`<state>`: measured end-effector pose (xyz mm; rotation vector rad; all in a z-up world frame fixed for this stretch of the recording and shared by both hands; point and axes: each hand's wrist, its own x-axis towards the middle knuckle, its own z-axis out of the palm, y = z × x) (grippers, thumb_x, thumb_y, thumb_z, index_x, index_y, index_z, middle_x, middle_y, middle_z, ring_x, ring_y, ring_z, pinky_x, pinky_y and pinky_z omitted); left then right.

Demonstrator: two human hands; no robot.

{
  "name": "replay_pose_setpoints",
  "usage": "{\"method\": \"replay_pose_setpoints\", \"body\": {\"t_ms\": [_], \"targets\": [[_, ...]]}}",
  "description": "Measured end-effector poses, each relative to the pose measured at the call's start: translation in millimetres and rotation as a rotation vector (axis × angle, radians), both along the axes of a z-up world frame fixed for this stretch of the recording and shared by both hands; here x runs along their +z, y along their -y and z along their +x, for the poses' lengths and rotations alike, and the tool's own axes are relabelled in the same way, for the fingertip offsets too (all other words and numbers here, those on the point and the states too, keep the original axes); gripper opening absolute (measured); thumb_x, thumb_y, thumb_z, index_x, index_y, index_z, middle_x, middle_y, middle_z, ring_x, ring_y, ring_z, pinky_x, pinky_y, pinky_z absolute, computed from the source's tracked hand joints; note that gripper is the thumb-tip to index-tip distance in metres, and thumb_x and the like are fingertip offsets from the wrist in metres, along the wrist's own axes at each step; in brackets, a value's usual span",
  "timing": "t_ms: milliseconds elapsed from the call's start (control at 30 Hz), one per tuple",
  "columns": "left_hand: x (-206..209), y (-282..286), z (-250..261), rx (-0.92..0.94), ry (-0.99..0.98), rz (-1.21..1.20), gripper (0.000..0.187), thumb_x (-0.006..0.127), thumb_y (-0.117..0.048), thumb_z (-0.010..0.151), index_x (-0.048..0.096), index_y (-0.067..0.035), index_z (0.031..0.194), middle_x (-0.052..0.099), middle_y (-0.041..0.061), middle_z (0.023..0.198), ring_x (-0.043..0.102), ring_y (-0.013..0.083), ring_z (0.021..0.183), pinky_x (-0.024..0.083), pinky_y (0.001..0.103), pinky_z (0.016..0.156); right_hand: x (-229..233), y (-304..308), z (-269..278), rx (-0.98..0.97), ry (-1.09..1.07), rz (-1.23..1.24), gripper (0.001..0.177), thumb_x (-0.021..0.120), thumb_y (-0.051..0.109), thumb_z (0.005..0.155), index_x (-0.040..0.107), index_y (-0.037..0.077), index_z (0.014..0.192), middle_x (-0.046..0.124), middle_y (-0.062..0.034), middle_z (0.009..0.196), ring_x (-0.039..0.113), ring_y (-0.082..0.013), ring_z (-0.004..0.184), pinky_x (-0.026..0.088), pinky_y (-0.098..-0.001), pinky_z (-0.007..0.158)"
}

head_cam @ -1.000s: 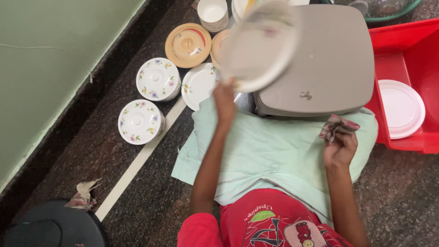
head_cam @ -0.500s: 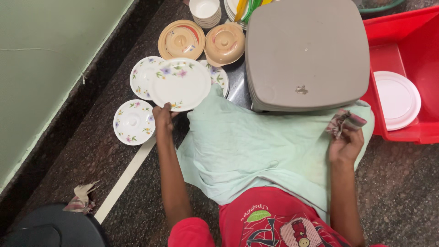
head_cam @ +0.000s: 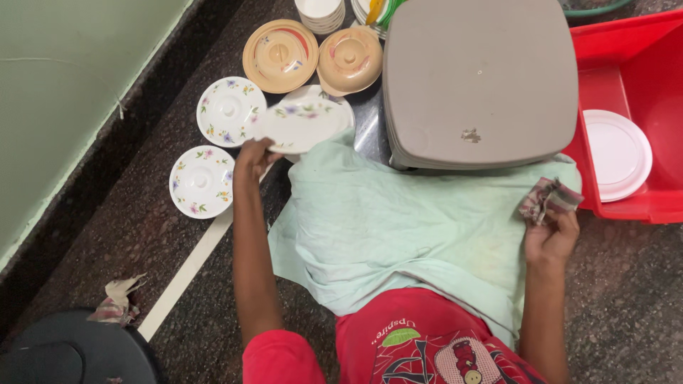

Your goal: The person sits on the floor and wipes multiple ceramic plates with a cloth, placing each cleaned plate into a red plastic bin. The person handles plates one at a time, wiping both sides before stacking them.

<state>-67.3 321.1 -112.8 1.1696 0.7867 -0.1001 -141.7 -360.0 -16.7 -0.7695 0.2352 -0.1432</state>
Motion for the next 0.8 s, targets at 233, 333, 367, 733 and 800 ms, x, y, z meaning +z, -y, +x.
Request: {"method": "replay_pose_setpoints", "body": {"t_ms": [233,333,367,733,800], "targets": [[-18.7,8.0,36.9,-0.073,-0.091,0.042,0.031,0.055,-0.001,0.096,0.052,0.018,0.12,0.071,0.027,0.11,0.077,0.0344,0.084,0.064,0.035,0.064,4.3,-4.5,5.4,0.073,-0.032,-0.039,0.056,0.046,-0.006,0.088,0.055,-0.007,0.144,0.065,-0.0187,0.135,0.066,-0.0284,0.117,0.057,-0.0402,0.097],[-33.3,25.9,17.2,0.022,-0.067,0.044,0.028,0.061,-0.007,0.095,0.057,0.011,0.117,0.072,0.024,0.106,0.076,0.0326,0.08,0.064,0.038,0.061,2.9,-1.3,-2.3,0.065,-0.051,-0.071,0.055,0.044,-0.006,0.09,0.056,-0.007,0.144,0.065,-0.0189,0.136,0.065,-0.0293,0.122,0.056,-0.0418,0.103],[-40.8,35.0,6.9,0.087,-0.089,0.122,0.029,0.064,-0.007,0.096,0.059,0.016,0.113,0.072,0.026,0.105,0.076,0.0345,0.079,0.061,0.041,0.06,2.0,0.8,-6.3,0.074,-0.063,-0.052,0.055,0.043,-0.006,0.09,0.056,-0.007,0.143,0.065,-0.0182,0.136,0.065,-0.0294,0.123,0.055,-0.0424,0.105],[-51.2,61.9,2.7,-0.114,-0.511,1.04,0.042,0.069,-0.032,0.08,0.073,0.001,0.105,0.075,0.024,0.108,0.074,0.0395,0.1,0.058,0.048,0.09,-16.4,10.2,-12.3,0.063,-0.097,-0.191,0.045,0.044,-0.006,0.092,0.059,-0.005,0.134,0.065,-0.0155,0.133,0.064,-0.0276,0.122,0.052,-0.0431,0.107],[-50.0,55.8,6.6,-0.126,-0.462,1.015,0.039,0.066,-0.029,0.083,0.073,0.004,0.104,0.076,0.025,0.104,0.076,0.0388,0.096,0.059,0.047,0.089,-20.0,9.4,-11.3,0.04,-0.125,-0.173,0.04,0.045,-0.006,0.094,0.06,-0.005,0.131,0.067,-0.0148,0.129,0.065,-0.0267,0.117,0.054,-0.0421,0.104]]}}
